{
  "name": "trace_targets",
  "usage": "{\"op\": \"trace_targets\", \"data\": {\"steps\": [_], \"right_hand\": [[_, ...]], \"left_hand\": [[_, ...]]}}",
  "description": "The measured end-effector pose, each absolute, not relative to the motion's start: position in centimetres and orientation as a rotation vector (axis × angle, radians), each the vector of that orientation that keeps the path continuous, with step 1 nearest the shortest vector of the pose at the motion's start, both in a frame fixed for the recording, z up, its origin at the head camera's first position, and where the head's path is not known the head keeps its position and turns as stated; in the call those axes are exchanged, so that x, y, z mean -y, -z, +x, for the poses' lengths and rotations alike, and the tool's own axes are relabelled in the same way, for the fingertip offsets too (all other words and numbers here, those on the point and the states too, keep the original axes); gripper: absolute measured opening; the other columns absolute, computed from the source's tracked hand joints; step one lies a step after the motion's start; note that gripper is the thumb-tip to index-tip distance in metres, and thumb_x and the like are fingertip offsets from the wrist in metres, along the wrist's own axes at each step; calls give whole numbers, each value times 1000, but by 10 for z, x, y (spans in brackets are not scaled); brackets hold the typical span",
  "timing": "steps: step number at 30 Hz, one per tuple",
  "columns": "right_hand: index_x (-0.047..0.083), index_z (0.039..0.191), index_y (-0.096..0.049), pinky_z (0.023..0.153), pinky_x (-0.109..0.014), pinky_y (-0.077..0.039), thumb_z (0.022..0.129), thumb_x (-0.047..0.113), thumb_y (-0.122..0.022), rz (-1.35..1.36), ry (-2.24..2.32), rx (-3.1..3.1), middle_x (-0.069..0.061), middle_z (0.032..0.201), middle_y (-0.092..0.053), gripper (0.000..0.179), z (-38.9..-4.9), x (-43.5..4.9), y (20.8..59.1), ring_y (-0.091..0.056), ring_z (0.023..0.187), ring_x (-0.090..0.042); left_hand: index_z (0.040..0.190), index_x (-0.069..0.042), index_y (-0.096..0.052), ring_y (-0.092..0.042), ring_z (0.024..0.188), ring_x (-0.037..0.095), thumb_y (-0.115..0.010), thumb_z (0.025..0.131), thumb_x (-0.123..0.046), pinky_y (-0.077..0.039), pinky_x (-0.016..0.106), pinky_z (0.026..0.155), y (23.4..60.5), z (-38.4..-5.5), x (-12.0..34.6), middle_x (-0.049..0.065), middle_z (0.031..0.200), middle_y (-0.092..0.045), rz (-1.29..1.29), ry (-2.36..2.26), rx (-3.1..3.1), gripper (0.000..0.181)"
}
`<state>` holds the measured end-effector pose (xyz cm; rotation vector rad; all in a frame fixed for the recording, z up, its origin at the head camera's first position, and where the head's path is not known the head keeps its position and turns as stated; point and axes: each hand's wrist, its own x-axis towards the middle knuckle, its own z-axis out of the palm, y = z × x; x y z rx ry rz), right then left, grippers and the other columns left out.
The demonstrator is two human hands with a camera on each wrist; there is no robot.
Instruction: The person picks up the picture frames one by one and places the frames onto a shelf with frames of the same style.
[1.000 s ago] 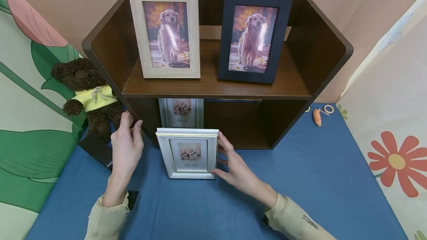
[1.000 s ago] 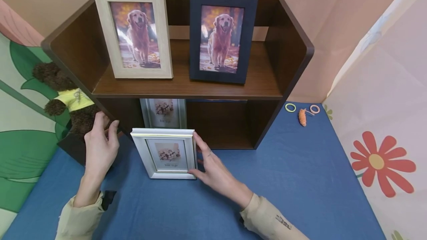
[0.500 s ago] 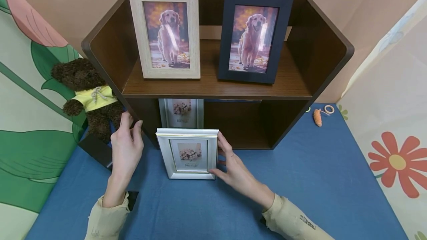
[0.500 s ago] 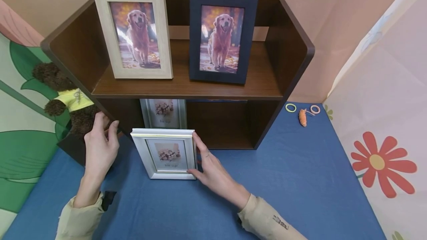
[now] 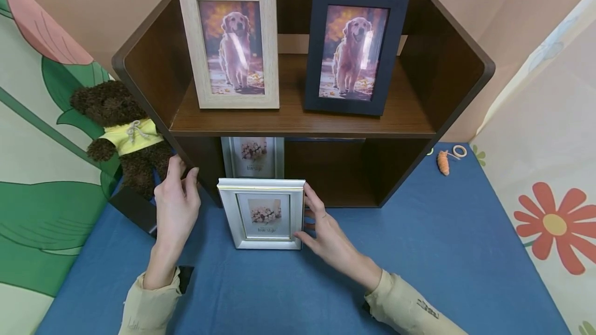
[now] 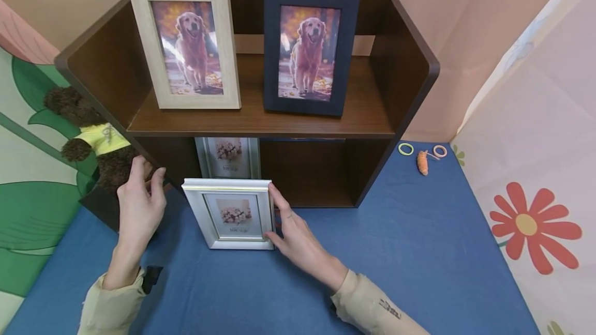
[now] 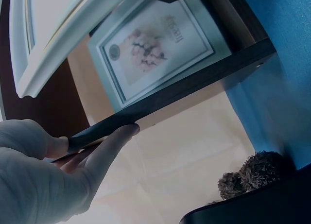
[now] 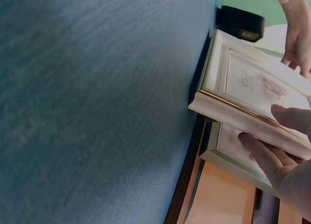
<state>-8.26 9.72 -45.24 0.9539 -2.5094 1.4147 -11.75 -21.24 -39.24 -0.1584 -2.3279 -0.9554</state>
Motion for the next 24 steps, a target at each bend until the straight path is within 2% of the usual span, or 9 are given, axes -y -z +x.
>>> {"op": "trace_targets", "data": {"steps": [7, 15, 24], "right_hand": [[12, 167, -1, 88, -49, -61, 86, -18, -81, 923, -1449, 2519, -34, 156, -47, 117, -82, -97, 452, -70, 119, -43], [11, 167, -2, 92, -48, -59, 86, -17, -81, 923, -1440, 2516, -33, 155, -47, 117, -82, -97, 453, -70, 118, -41], [12, 168, -2, 86, -44, -62, 87, -17, -80, 927, -1499, 2503, -30, 154, -50, 116, -82, -98, 455, -72, 117, -39]], "left_hand": [[131, 10, -56, -71, 65, 41, -57, 109, 2, -34, 9, 57, 392, -118, 212, 31, 113, -73, -161, 955, 2321, 23], [130, 9, -56, -67, 60, 34, -57, 109, 2, -34, 15, 50, 391, -118, 211, 27, 99, -72, -157, 944, 2322, 21], [130, 10, -56, -66, 59, 34, -57, 109, 2, -33, 16, 48, 392, -118, 211, 27, 97, -72, -155, 938, 2322, 22]]}}
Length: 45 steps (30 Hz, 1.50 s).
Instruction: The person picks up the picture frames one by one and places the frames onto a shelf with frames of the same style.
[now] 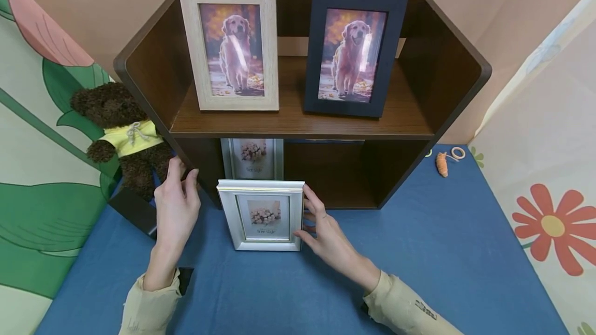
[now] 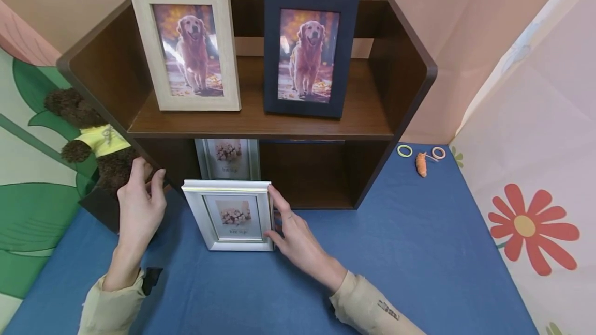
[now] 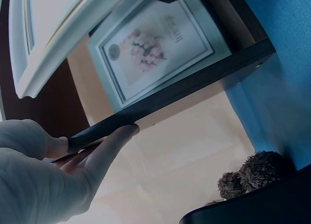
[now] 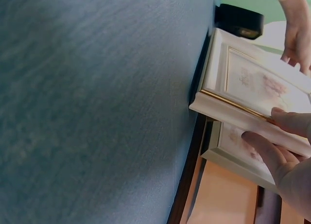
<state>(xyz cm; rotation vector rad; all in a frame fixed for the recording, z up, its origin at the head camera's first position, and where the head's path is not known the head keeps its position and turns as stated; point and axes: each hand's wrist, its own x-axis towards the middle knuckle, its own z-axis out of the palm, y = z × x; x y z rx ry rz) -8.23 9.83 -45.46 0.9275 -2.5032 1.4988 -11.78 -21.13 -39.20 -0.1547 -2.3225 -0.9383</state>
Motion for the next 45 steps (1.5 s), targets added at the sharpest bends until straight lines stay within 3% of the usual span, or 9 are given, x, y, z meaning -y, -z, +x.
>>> {"op": "trace_targets", "data": {"steps": [27, 36, 45], "right_hand": [[10, 166, -11, 80, -49, -62, 86, -21, -78, 944, -1563, 2411, -33, 144, -57, 110, -80, -101, 454, -73, 113, -43], [10, 166, -13, 90, -50, -59, 83, -24, -79, 934, -1548, 2393, -31, 141, -60, 111, -79, -105, 454, -72, 114, -42], [10, 166, -13, 88, -50, -60, 82, -22, -81, 898, -1522, 2409, -29, 139, -62, 113, -78, -110, 452, -74, 111, -40]], "left_hand": [[129, 10, -56, -69, 62, 37, -58, 109, 3, -35, 14, 52, 392, -117, 210, 28, 103, -73, -156, 940, 2316, 22], [130, 9, -56, -70, 63, 38, -57, 109, 3, -36, 12, 54, 392, -117, 210, 29, 103, -73, -152, 935, 2319, 22], [130, 10, -56, -70, 63, 39, -58, 108, 4, -34, 8, 56, 392, -118, 211, 29, 105, -73, -155, 936, 2318, 23]]}}
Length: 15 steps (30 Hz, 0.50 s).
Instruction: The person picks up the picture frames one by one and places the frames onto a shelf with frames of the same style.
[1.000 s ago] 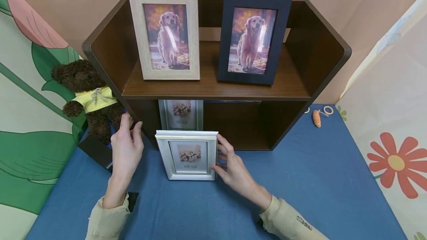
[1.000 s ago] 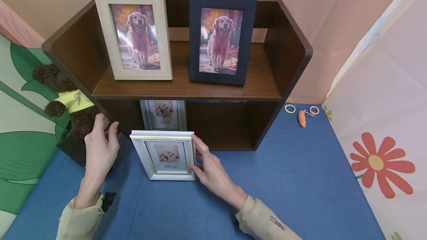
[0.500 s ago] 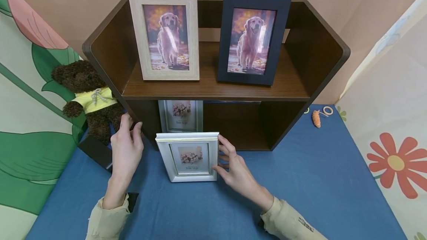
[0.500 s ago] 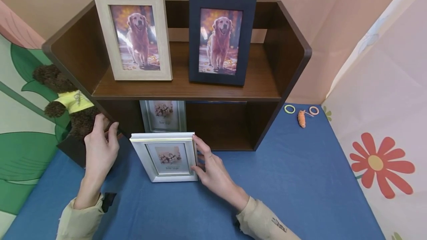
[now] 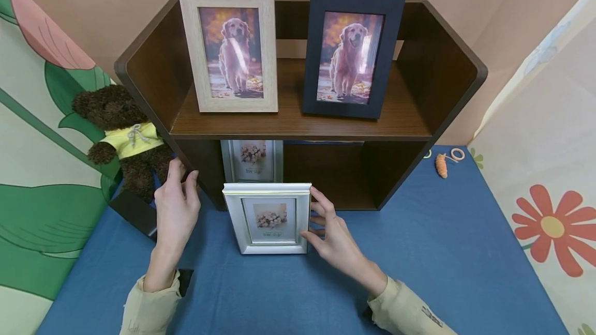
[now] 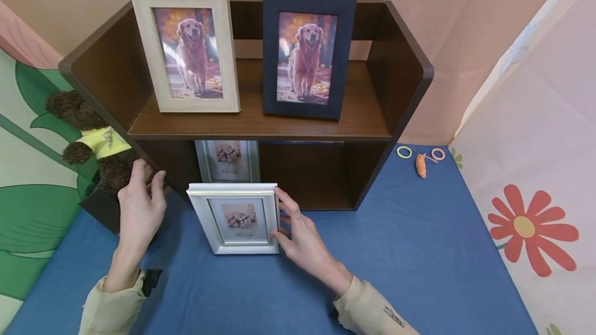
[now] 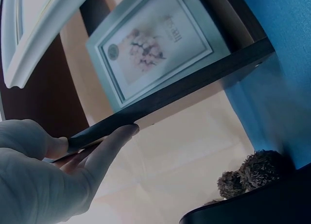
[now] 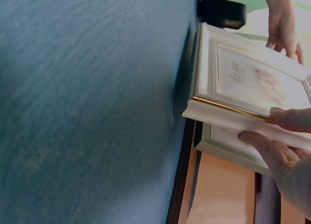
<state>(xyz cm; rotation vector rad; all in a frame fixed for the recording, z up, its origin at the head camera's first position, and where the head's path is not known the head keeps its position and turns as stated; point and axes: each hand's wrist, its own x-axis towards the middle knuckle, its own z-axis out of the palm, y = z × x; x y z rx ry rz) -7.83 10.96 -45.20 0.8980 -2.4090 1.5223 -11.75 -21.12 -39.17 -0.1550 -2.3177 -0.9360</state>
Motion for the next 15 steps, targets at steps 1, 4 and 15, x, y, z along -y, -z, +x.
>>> {"op": "trace_targets", "data": {"steps": [1, 4, 15], "right_hand": [[10, 167, -12, 87, -49, -61, 82, -22, -81, 892, -1522, 2414, -28, 139, -63, 113, -78, -110, 452, -75, 110, -39], [11, 167, -11, 83, -49, -62, 83, -21, -81, 871, -1522, 2430, -28, 139, -63, 114, -78, -112, 450, -75, 108, -38], [11, 167, -11, 79, -50, -63, 84, -20, -81, 847, -1513, 2454, -28, 138, -64, 113, -76, -117, 444, -75, 108, -41]], "left_hand": [[130, 10, -56, -70, 63, 38, -58, 108, 4, -34, 8, 56, 392, -118, 211, 29, 105, -73, -156, 936, 2317, 23], [130, 10, -56, -70, 63, 38, -59, 108, 4, -34, 8, 56, 392, -118, 212, 29, 105, -74, -156, 934, 2316, 23], [128, 9, -57, -69, 62, 35, -58, 109, 2, -35, 11, 55, 393, -118, 211, 26, 96, -72, -157, 929, 2312, 21]]}}
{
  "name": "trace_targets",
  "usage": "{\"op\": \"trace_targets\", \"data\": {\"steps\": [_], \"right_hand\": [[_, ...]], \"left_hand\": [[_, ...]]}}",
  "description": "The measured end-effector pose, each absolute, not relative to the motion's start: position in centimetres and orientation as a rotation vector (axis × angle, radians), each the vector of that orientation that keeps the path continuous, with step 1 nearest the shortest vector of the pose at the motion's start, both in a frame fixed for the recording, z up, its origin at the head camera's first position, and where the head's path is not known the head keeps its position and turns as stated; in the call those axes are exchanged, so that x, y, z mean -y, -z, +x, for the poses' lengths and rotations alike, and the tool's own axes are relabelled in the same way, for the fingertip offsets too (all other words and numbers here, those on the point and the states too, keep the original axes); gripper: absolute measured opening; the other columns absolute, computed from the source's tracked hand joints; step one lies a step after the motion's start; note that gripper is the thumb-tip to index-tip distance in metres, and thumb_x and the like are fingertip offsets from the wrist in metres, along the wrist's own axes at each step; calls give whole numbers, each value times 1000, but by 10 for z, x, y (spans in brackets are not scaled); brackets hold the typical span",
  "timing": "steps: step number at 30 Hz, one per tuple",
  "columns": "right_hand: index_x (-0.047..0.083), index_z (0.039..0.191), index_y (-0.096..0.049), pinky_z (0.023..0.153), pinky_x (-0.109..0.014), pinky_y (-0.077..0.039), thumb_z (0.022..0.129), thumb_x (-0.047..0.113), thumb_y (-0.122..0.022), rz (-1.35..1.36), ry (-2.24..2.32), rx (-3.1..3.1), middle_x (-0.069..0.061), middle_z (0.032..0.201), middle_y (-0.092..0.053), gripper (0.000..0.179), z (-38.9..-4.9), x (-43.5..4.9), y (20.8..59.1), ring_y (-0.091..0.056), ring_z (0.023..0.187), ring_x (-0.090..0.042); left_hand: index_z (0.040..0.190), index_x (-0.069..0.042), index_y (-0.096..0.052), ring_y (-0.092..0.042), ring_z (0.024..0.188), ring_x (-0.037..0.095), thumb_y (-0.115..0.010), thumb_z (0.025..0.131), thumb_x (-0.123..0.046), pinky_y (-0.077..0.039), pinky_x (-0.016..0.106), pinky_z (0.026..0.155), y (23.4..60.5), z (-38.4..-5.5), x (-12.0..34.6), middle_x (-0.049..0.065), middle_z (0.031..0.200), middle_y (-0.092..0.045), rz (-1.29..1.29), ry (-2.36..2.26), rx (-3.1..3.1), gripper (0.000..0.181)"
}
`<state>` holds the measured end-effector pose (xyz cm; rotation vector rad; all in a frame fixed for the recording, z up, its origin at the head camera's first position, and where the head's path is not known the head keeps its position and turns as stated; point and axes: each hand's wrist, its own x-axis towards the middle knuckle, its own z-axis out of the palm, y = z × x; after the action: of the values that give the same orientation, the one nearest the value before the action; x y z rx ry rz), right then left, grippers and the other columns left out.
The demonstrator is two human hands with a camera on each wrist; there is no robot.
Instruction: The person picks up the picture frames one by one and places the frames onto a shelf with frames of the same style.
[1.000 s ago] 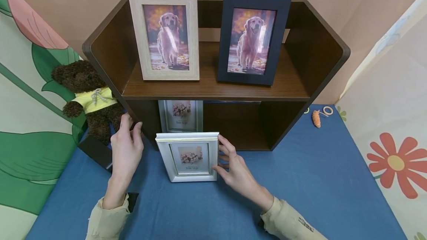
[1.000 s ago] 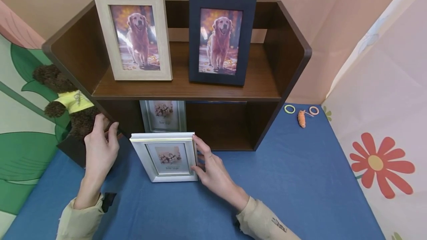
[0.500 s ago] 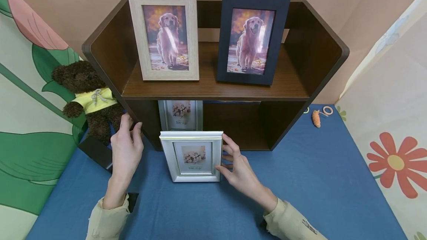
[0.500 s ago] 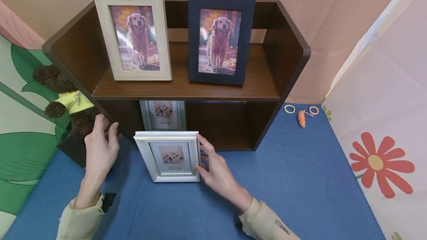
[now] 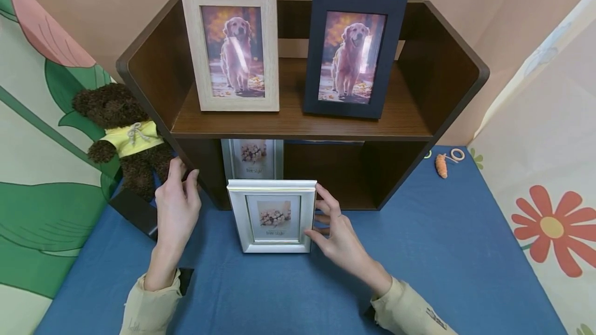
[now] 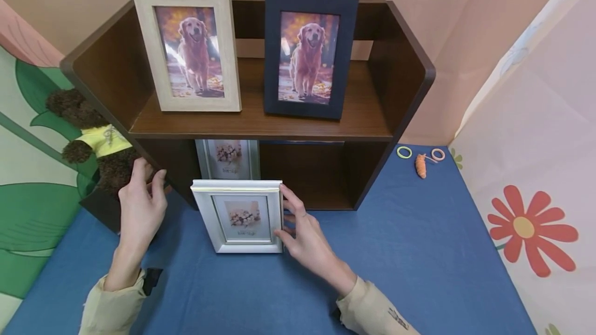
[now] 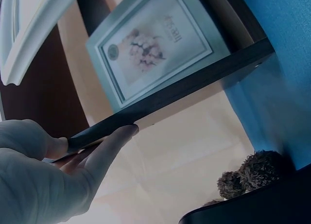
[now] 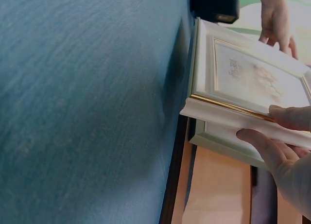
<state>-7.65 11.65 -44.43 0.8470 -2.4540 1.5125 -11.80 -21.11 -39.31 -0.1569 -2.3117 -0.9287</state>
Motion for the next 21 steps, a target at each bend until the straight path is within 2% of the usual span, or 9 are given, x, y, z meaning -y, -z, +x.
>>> {"op": "trace_targets", "data": {"steps": [8, 21], "right_hand": [[12, 167, -11, 79, -46, -63, 84, -20, -81, 832, -1509, 2448, -27, 140, -64, 113, -77, -122, 440, -75, 108, -41], [12, 167, -13, 75, -44, -64, 82, -23, -81, 756, -1506, 2416, -32, 142, -61, 115, -86, -141, 430, -75, 106, -42]], "left_hand": [[128, 9, -57, -68, 62, 34, -57, 109, 2, -34, 13, 53, 392, -118, 211, 25, 92, -71, -147, 927, 2318, 20], [126, 9, -57, -70, 63, 35, -58, 109, 2, -35, 12, 54, 393, -118, 212, 27, 98, -73, -155, 937, 2313, 19]]}}
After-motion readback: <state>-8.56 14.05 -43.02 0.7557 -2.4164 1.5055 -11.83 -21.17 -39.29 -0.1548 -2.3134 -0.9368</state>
